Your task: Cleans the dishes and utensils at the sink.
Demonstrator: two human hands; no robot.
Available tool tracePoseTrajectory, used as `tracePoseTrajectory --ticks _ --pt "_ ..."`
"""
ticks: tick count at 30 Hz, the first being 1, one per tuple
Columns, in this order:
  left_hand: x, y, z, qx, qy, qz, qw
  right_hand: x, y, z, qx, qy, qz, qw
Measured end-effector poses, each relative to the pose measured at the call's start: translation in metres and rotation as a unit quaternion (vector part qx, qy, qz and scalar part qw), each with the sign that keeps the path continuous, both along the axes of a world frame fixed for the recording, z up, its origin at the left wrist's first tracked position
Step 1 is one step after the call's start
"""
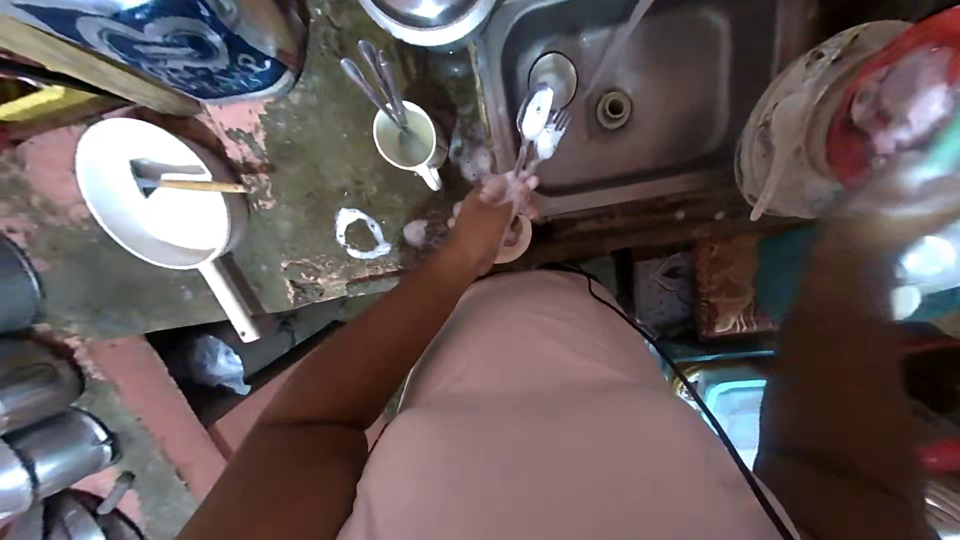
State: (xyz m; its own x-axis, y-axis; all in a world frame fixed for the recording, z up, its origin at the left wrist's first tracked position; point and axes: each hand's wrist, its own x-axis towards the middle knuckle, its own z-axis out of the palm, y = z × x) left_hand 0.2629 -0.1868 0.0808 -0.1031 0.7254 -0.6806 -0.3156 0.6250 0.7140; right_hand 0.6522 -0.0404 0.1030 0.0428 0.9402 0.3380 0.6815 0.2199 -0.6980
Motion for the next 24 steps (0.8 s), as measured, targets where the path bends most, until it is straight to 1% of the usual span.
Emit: tracePoseTrajectory --ticks 2,4,6,8,10,13,16,18,19,20,21,22,23,24 --pt "0.000 -0.002 -0.001 -0.006 -0.014 -0.007 1.000 -0.075 -0.011 0.011 0.004 -0.067 0.128 0.990" --pt "-0.001 -0.006 -0.002 -0.022 -0.017 -0.016 0.999 -0.134 -0.024 0.004 -0.011 -0.116 0.246 0.962" --pt "-0.002 -0.010 0.001 -0.036 0.002 -0.039 0.999 -0.185 -0.044 -0.006 -0.050 -0.121 0.325 0.937" --pt "-0.006 -0.013 0.005 -0.042 0.016 -0.060 0.997 -0.223 -0.056 -0.018 -0.079 -0.124 0.377 0.914" --pt "-0.011 -0.017 0.008 -0.043 0.047 -0.084 0.994 -0.239 -0.061 -0.034 -0.051 -0.196 0.441 0.874" --pt "-0.026 -0.028 0.009 -0.041 0.107 -0.130 0.985 -0.246 -0.049 -0.033 -0.060 -0.253 0.469 0.844" --pt "-0.039 -0.034 0.014 -0.054 0.164 -0.192 0.966 -0.248 -0.038 -0.027 -0.078 -0.277 0.472 0.833" --pt "-0.045 -0.038 0.018 -0.051 0.173 -0.196 0.964 -0.244 -0.023 -0.020 -0.116 -0.279 0.448 0.842" --pt "-0.049 -0.041 0.019 -0.043 0.167 -0.187 0.967 -0.239 -0.014 -0.020 -0.145 -0.251 0.422 0.859" --pt "-0.053 -0.043 0.021 -0.033 0.151 -0.173 0.973 -0.235 -0.008 -0.021 -0.187 -0.202 0.389 0.879" --pt "-0.056 -0.047 0.023 -0.021 0.125 -0.151 0.980 -0.233 -0.007 -0.022 -0.253 -0.138 0.344 0.894" --pt "-0.058 -0.049 0.025 -0.015 0.087 -0.130 0.987 -0.234 -0.014 -0.025 -0.330 -0.048 0.299 0.894" --pt "-0.059 -0.051 0.026 -0.015 0.043 -0.109 0.993 -0.237 -0.028 -0.031 -0.407 0.081 0.253 0.874" --pt "-0.060 -0.052 0.027 -0.022 -0.001 -0.095 0.995 -0.241 -0.045 -0.036 -0.464 0.237 0.218 0.825"
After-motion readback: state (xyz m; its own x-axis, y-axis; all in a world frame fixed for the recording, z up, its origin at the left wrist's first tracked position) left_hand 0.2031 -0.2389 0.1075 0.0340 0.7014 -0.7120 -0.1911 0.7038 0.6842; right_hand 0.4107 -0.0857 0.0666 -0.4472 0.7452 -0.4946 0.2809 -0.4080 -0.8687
